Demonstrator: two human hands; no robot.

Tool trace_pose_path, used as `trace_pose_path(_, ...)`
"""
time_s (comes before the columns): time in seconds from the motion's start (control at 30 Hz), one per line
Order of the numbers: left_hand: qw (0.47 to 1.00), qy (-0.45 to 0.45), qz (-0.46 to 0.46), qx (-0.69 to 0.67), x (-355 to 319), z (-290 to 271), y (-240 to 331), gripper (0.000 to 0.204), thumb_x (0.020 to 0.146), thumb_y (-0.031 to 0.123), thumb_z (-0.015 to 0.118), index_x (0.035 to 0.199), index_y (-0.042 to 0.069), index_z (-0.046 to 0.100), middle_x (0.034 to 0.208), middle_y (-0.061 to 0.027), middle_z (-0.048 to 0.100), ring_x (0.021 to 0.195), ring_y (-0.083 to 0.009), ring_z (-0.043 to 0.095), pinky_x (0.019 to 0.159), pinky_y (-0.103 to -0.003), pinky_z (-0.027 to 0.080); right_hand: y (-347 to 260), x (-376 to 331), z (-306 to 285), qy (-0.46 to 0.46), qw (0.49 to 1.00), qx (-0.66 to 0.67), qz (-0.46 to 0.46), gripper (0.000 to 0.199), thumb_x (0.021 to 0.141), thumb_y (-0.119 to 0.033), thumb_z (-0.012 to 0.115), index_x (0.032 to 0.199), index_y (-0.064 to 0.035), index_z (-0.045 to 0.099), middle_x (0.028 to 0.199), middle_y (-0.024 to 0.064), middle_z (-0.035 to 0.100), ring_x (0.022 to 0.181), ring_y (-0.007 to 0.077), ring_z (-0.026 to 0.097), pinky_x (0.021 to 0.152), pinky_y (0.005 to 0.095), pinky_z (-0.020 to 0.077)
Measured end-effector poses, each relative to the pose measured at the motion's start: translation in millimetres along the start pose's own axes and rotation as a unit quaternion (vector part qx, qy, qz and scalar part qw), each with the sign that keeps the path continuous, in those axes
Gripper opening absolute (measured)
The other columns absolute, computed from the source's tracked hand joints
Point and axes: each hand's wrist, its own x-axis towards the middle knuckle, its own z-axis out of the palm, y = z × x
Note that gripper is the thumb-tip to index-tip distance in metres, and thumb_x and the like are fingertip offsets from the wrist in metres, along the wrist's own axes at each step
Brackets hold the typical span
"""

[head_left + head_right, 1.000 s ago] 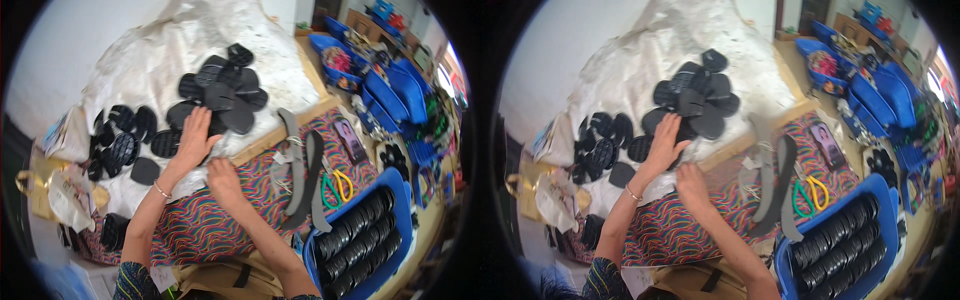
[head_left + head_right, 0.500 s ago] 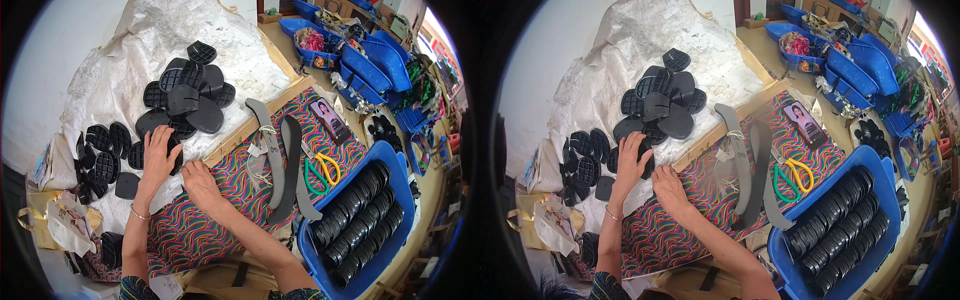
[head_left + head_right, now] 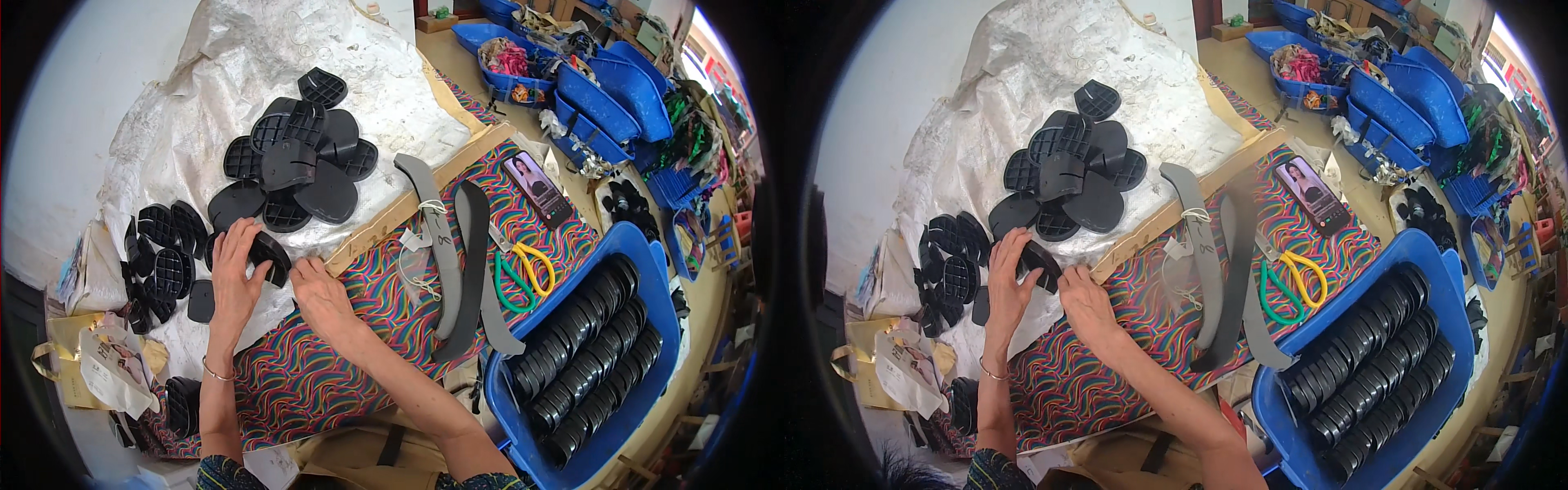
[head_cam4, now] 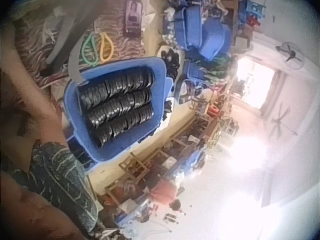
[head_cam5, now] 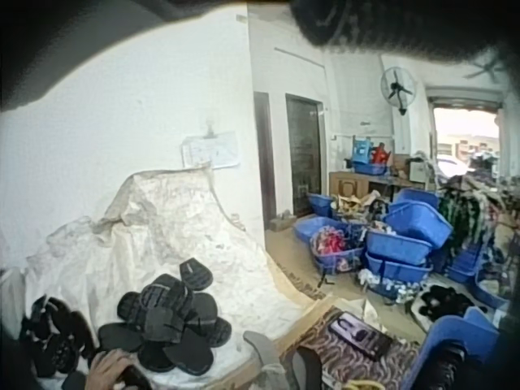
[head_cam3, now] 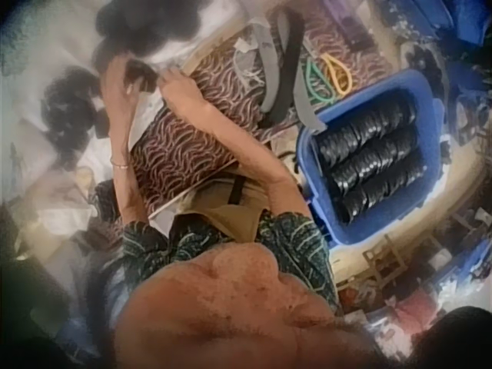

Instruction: The person assembles black slipper soles with straps by hand. They pick up a sole, thread a strap through the sole's holes, and pull it tight to secure it. The person repeats this process for multiple units, placing the finished slippers aside.

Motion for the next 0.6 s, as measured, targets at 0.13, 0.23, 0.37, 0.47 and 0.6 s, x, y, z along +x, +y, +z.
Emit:
trace_pose_path(0.13,0.999,0.024,0.020,0.032,-5.2,-4.4,-1.0,0.059,0.073,-0.003,0.074,0.128,0.004,0.055,0.133,-0.0109,0.057,0.127,-0.0303,0.052,0.110,-0.048,0.033,2.0,1.0,-3.0,0.005,1.000,0.023,0.006,0.025,0.070,0.007,0.060,0.094,0.0048,0.061,0.100,0.0133,0.055,0.102,0.0312,0.055,0.080,0.0385,0.0559)
trace_pose_path(0.23,0.997,0.046,0.036,0.055,-11.8,-3.5,-6.6,0.054,0.073,-0.002,0.074,0.125,0.005,0.059,0.129,-0.0106,0.060,0.125,-0.0294,0.054,0.110,-0.048,0.034,1.9,1.8,0.1,-0.003,0.999,0.028,0.016,0.025,0.069,0.008,0.061,0.094,0.0032,0.061,0.100,0.0121,0.054,0.102,0.0309,0.055,0.081,0.0381,0.0556)
trace_pose_path(0.37,0.992,0.085,0.061,0.068,-16.7,-8.2,-8.9,0.047,0.073,-0.002,0.074,0.118,0.005,0.063,0.122,-0.0106,0.064,0.120,-0.0288,0.058,0.106,-0.048,0.038,8.7,1.9,4.5,0.024,0.999,0.041,0.005,0.023,0.072,0.006,0.059,0.094,0.0014,0.062,0.101,0.0116,0.057,0.103,0.0312,0.055,0.082,0.0397,0.0545)
trace_pose_path(0.47,0.990,0.103,0.067,0.067,-26.5,-14.7,-17.4,0.039,0.072,-0.005,0.073,0.109,0.004,0.064,0.115,-0.0102,0.066,0.114,-0.0289,0.062,0.101,-0.047,0.043,6.9,3.2,8.9,0.005,0.999,0.043,0.005,0.024,0.075,0.004,0.058,0.098,0.0007,0.064,0.105,0.0113,0.060,0.104,0.0306,0.056,0.085,0.0402,0.0533)
trace_pose_path(0.6,0.984,0.140,0.089,0.062,-44.3,-22.6,-26.3,0.036,0.069,-0.006,0.073,0.103,0.004,0.066,0.110,-0.0110,0.068,0.110,-0.0296,0.065,0.097,-0.046,0.047,5.9,4.4,4.2,-0.007,1.000,0.025,0.000,0.025,0.074,0.004,0.060,0.098,-0.0002,0.064,0.105,0.0109,0.060,0.104,0.0302,0.055,0.087,0.0386,0.0517)
